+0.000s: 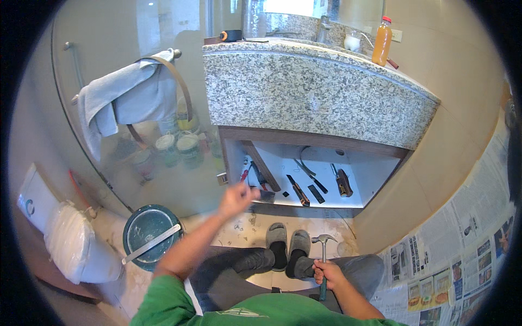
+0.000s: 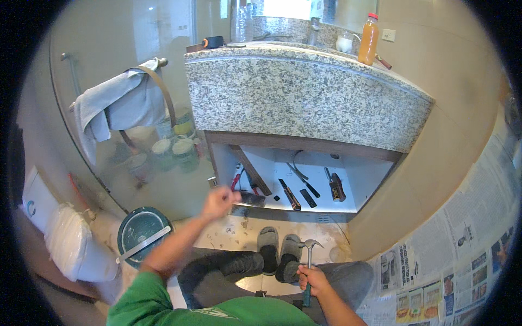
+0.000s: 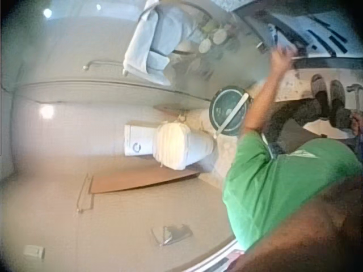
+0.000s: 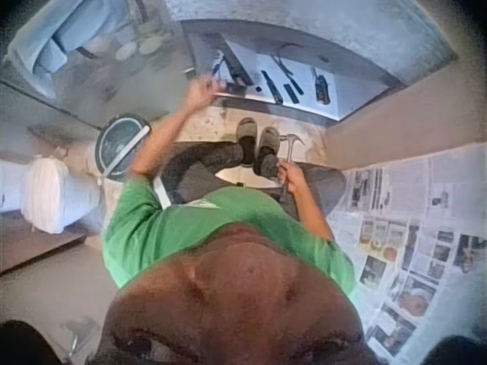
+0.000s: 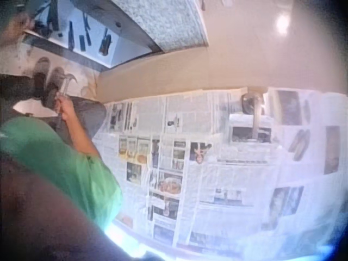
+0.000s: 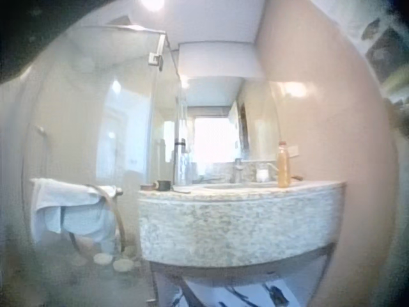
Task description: The person sits on the floor under a bathroom vanity and uses a utility knife to trim a wooden strip. They then use a hammer to tap the strip into place along the cabinet edge. The person repeats this process with a second strip, fitting both pieces into the cabinet frame.
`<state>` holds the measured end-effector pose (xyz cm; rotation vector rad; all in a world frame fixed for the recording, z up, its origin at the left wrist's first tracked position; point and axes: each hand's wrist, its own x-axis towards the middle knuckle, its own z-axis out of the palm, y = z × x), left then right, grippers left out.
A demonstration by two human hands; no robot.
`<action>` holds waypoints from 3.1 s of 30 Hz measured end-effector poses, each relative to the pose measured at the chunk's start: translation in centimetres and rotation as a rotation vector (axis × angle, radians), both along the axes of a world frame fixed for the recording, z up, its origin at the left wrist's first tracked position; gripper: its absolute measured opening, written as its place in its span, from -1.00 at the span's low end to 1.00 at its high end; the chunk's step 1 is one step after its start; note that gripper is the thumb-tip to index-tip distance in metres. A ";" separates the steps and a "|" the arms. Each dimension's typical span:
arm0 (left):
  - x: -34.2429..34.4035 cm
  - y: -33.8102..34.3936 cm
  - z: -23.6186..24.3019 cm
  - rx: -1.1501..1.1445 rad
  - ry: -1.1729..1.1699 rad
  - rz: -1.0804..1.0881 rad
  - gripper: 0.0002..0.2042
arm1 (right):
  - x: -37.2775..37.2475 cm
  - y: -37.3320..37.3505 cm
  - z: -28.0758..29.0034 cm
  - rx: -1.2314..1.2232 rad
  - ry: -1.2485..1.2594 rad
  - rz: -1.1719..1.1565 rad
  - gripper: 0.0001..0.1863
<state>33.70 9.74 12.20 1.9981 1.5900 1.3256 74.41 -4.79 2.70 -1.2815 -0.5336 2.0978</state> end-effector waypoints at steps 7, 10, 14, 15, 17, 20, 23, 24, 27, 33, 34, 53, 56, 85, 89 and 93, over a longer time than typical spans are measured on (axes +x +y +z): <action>-6.6 6.5 37.3 0.609 0.235 0.453 -0.62 | -0.4 0.3 -1.5 0.043 -0.091 0.033 -0.74; -9.9 10.1 43.7 0.396 0.367 0.587 -0.54 | -0.6 0.7 -1.9 0.037 -0.078 0.033 -0.76; -10.0 14.0 44.8 -0.025 0.452 0.555 -0.49 | -0.2 0.6 -2.0 0.039 -0.089 0.011 -0.77; -10.0 14.5 44.7 -0.013 0.455 0.556 -0.49 | -0.1 0.5 -2.1 0.048 -0.096 0.013 -0.78; -9.6 14.7 44.5 0.012 0.462 0.558 -0.48 | -0.2 0.5 -1.8 0.042 -0.100 0.008 -0.78; -9.0 15.3 44.4 0.047 0.578 0.686 -0.58 | -0.4 0.5 -1.7 0.051 -0.107 0.006 -0.79; -8.3 15.1 44.0 0.188 0.568 0.726 -0.61 | -0.3 0.7 -2.2 0.076 -0.115 0.004 -0.80; -7.9 15.0 44.1 0.231 0.581 0.743 -0.63 | -0.3 0.7 -2.4 0.084 -0.119 0.002 -0.81; -7.7 14.4 44.4 0.350 0.615 0.786 -0.66 | -0.5 0.6 -2.0 0.101 -0.161 0.013 -0.79; -7.9 11.9 46.0 0.559 0.647 0.779 -0.67 | -0.3 0.6 -2.3 0.114 -0.189 -0.014 -0.79; -8.4 11.3 46.6 0.607 0.647 0.779 -0.67 | -0.3 0.6 -2.3 0.123 -0.186 -0.007 -0.79; 2.1 -16.1 10.0 -0.064 -1.321 -0.432 -0.57 | -5.6 4.0 13.1 0.459 0.387 -0.133 -0.49; 4.2 -17.3 2.8 -0.348 -1.464 -0.611 -0.54 | -7.8 5.5 17.2 0.585 0.568 -0.119 -0.27; 9.2 -12.3 -2.7 -0.386 -0.442 -0.563 -0.63 | -13.1 5.3 15.4 0.679 -0.025 0.075 -0.58; 10.8 -12.5 -6.8 -0.497 -0.655 -0.299 -0.73 | -13.3 6.5 13.9 0.907 -0.562 0.004 -0.62; 10.8 -9.6 -14.1 -0.704 -1.209 0.062 -0.73 | -10.3 7.3 11.8 0.699 -0.600 0.169 -0.67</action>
